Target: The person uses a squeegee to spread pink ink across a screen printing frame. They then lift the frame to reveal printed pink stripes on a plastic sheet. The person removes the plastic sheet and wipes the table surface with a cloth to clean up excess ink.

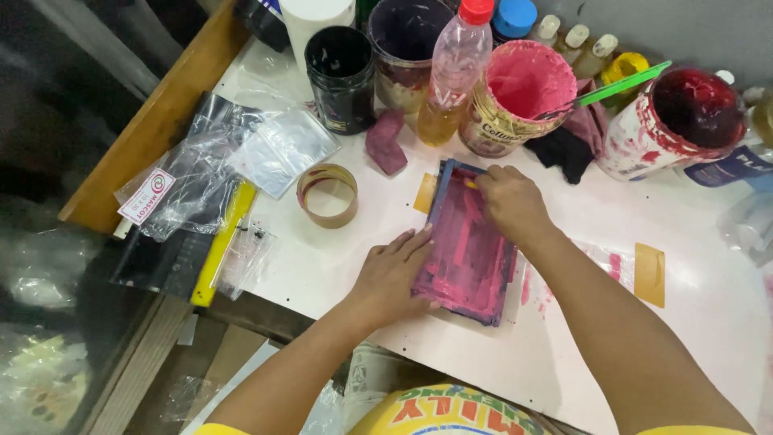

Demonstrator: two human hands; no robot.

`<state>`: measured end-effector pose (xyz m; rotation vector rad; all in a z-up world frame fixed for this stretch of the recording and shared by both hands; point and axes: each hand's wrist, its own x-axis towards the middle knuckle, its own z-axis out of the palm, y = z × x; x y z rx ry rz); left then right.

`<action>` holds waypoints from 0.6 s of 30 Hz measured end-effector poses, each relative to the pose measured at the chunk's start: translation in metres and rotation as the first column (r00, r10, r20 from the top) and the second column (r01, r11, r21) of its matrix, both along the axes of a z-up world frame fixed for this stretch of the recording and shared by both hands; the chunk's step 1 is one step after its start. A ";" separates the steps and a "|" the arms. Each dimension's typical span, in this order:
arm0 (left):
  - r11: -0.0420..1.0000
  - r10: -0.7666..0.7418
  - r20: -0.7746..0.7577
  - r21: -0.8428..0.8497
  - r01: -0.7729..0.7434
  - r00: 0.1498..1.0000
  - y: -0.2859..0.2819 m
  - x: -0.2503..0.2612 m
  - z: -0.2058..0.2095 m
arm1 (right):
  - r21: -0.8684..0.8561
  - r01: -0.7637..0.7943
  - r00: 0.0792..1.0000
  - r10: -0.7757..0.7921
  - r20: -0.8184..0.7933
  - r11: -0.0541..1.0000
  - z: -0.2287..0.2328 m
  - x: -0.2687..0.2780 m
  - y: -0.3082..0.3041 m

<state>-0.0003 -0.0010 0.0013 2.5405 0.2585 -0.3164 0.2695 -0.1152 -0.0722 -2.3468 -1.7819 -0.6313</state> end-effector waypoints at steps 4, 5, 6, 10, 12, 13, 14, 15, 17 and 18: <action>1.000 -0.001 0.000 0.002 0.001 1.000 0.001 0.001 -0.004 | 0.004 -0.044 0.999 0.044 0.008 0.999 -0.009 -0.005 -0.004; 1.000 -0.004 -0.001 0.025 0.004 1.000 0.002 0.002 -0.007 | -0.004 -0.049 0.999 0.049 0.000 0.999 -0.015 -0.007 -0.008; 0.999 -0.010 -0.003 0.045 0.010 1.000 0.001 0.002 -0.011 | -0.015 -0.052 0.999 0.052 -0.011 0.999 -0.022 -0.011 -0.014; 0.999 -0.016 0.000 0.032 0.016 1.000 0.001 0.001 -0.011 | -0.012 -0.117 0.987 0.115 -0.110 0.993 -0.015 -0.059 -0.044; 1.000 -0.011 -0.001 0.026 0.011 1.000 0.001 0.000 -0.010 | -0.034 -0.201 0.963 0.191 -0.188 0.979 -0.005 -0.092 -0.057; 1.000 -0.010 0.003 0.028 0.010 1.000 0.001 0.000 -0.011 | -0.034 -0.202 0.964 0.193 -0.184 0.979 -0.006 -0.103 -0.065; 0.999 -0.014 0.008 0.036 0.013 1.000 0.001 0.001 -0.012 | -0.066 -0.216 0.961 0.200 -0.188 0.974 -0.008 -0.115 -0.073; 0.999 -0.017 0.013 0.045 0.017 1.000 0.001 0.001 -0.014 | -0.098 -0.230 0.959 0.208 -0.193 0.968 -0.010 -0.127 -0.082; 0.999 -0.006 0.007 0.038 0.006 1.000 0.000 0.000 -0.012 | -0.123 -0.236 0.956 0.207 -0.209 0.964 -0.010 -0.131 -0.089; 0.999 -0.011 0.003 0.036 0.011 1.000 0.001 0.002 -0.011 | -0.143 -0.228 0.955 0.193 -0.223 0.963 -0.010 -0.132 -0.092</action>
